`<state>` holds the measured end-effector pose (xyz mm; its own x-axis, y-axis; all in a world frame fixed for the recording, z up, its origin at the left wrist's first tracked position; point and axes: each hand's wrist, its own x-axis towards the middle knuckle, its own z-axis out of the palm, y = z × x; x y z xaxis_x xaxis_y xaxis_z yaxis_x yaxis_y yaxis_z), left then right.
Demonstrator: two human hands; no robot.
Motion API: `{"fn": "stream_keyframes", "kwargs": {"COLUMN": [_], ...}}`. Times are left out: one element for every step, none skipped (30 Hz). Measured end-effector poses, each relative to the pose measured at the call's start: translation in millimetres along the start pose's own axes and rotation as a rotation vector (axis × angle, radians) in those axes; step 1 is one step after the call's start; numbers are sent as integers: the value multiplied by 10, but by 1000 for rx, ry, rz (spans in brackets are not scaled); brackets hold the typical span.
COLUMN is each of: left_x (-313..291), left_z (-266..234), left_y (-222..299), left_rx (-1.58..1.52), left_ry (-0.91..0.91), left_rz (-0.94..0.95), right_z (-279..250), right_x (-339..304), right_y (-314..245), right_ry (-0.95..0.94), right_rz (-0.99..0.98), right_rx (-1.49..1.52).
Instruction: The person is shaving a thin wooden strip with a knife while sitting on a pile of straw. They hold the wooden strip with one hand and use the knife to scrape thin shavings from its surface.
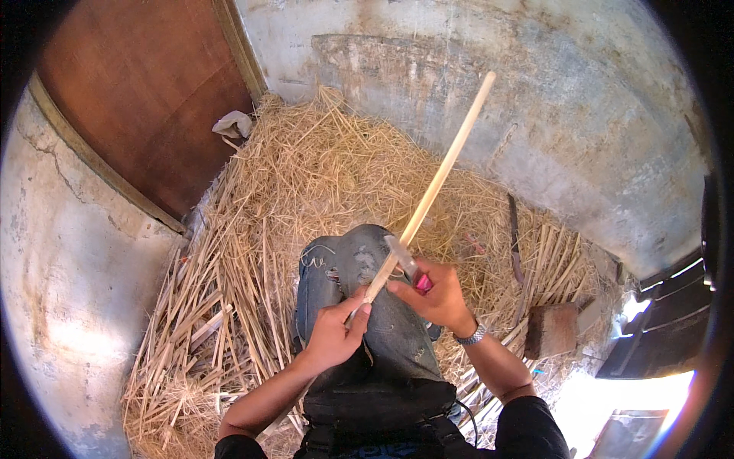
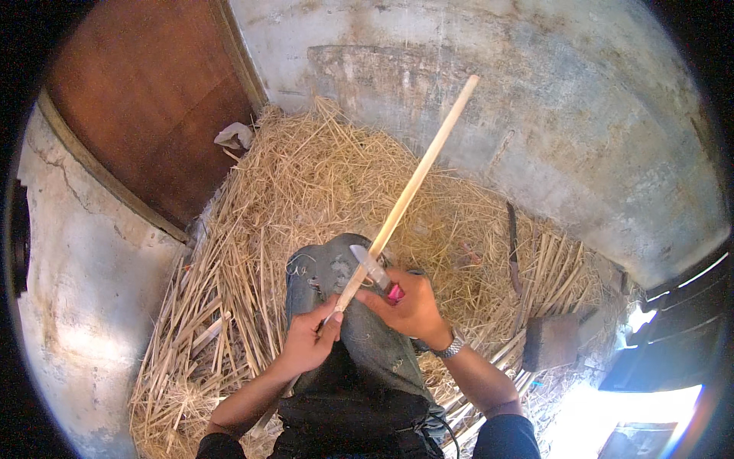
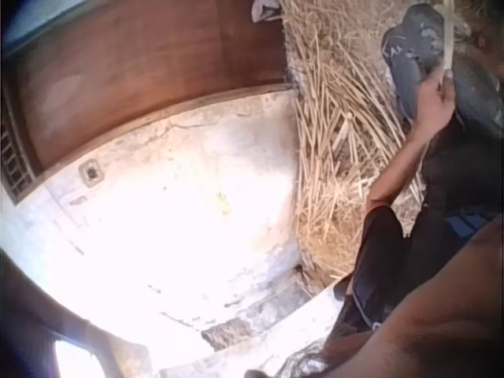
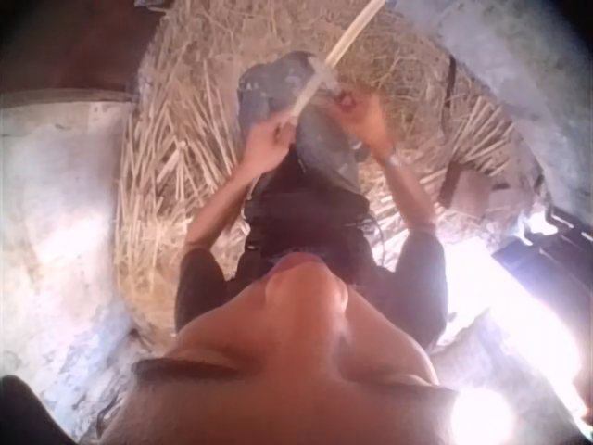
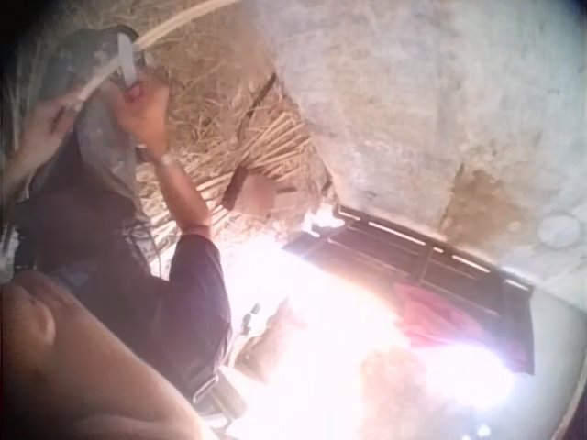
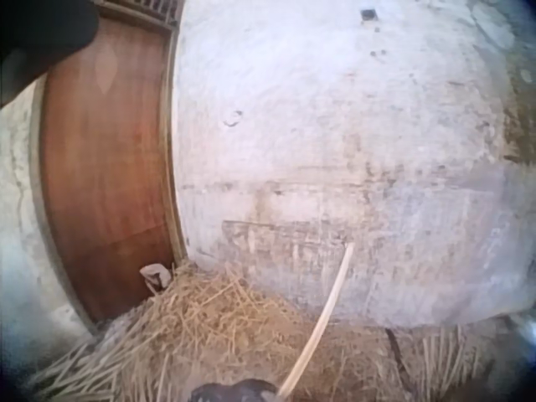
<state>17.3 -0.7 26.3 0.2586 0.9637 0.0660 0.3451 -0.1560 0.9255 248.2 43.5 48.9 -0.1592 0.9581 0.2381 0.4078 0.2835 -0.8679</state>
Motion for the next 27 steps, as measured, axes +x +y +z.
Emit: {"fn": "stream_keyframes", "kwargs": {"left_x": [17, 32, 46, 57, 65, 73, 98, 124, 126, 160, 211, 251, 240, 217, 194, 179, 172, 183, 195, 209, 225, 237, 264, 289, 304, 318, 325], "left_z": [19, 39, 45, 44, 38, 35, 51, 46, 39, -10, -10, -18, -53, -87, -107, -102, -94, -74, -66, -56, -44, -16, 7, 32, 53, 75, 89], "left_y": [20, 40, 56, 77, 112, 130, 67, -22, -92, 79, 5, -75, -63, -23, 6, 43, 81, 98, 106, 108, 110, 95, 61, 29, 21, 14, 0], "left_rx": [4, 39, 73, 75, 75, 74, 71, 142, 213, 126, 46, -34, -30, -185, -340, -343, -392, -442, -442, -515, -588, -591, -657, -723, -720, -730, -740], "left_ry": [1, 19, 37, 39, 15, -9, -11, 60, 130, 90, 98, 105, 108, 29, -50, -53, -90, -128, -127, -168, -210, -209, -229, -250, -251, -259, -266], "left_rz": [2, 40, 77, 78, 30, -18, -16, 148, 314, -11, -3, 5, 0, -85, -171, -172, -193, -213, -209, -235, -260, -263, -281, -299, -303, -315, -327], "right_z": [44, 88, 142, 181, 207, 220, 213, 210, 190, 148, 96, 14, -85, -192, -287, -396, -525, -611, -616, -614, -605, -554, -445, -322, -159, -101, -62], "right_x": [14, 11, -9, -25, -46, -71, -110, -162, -224, -271, -301, -298, -274, -236, -104, 36, 106, 144, 170, 191, 209, 195, 177, 182, 216, 226, 236], "right_y": [-42, -34, 2, 5, -5, -30, -73, -132, -195, -228, -243, -207, -144, -85, 12, 112, 220, 297, 293, 284, 276, 276, 268, 257, 240, 237, 234], "right_ry": [5, 7, 27, 46, 46, -7, -60, -62, -275, -488, -504, -505, -318, -131, 68, 271, 327, 383, 385, 423, 458, 455, 384, 310, 358, 360, 283], "right_rz": [-31, -35, -42, -47, -49, -96, -139, -141, -160, -176, -321, -321, -275, -225, -43, 140, 201, 264, 260, 168, 76, 78, -15, -105, -201, -197, -130], "right_rx": [0, 2, -23, -48, -47, 14, 71, 74, 178, 278, 246, 243, 130, 15, -169, -358, -587, -818, -819, -724, -627, -628, -403, -177, -71, -67, -123]}}
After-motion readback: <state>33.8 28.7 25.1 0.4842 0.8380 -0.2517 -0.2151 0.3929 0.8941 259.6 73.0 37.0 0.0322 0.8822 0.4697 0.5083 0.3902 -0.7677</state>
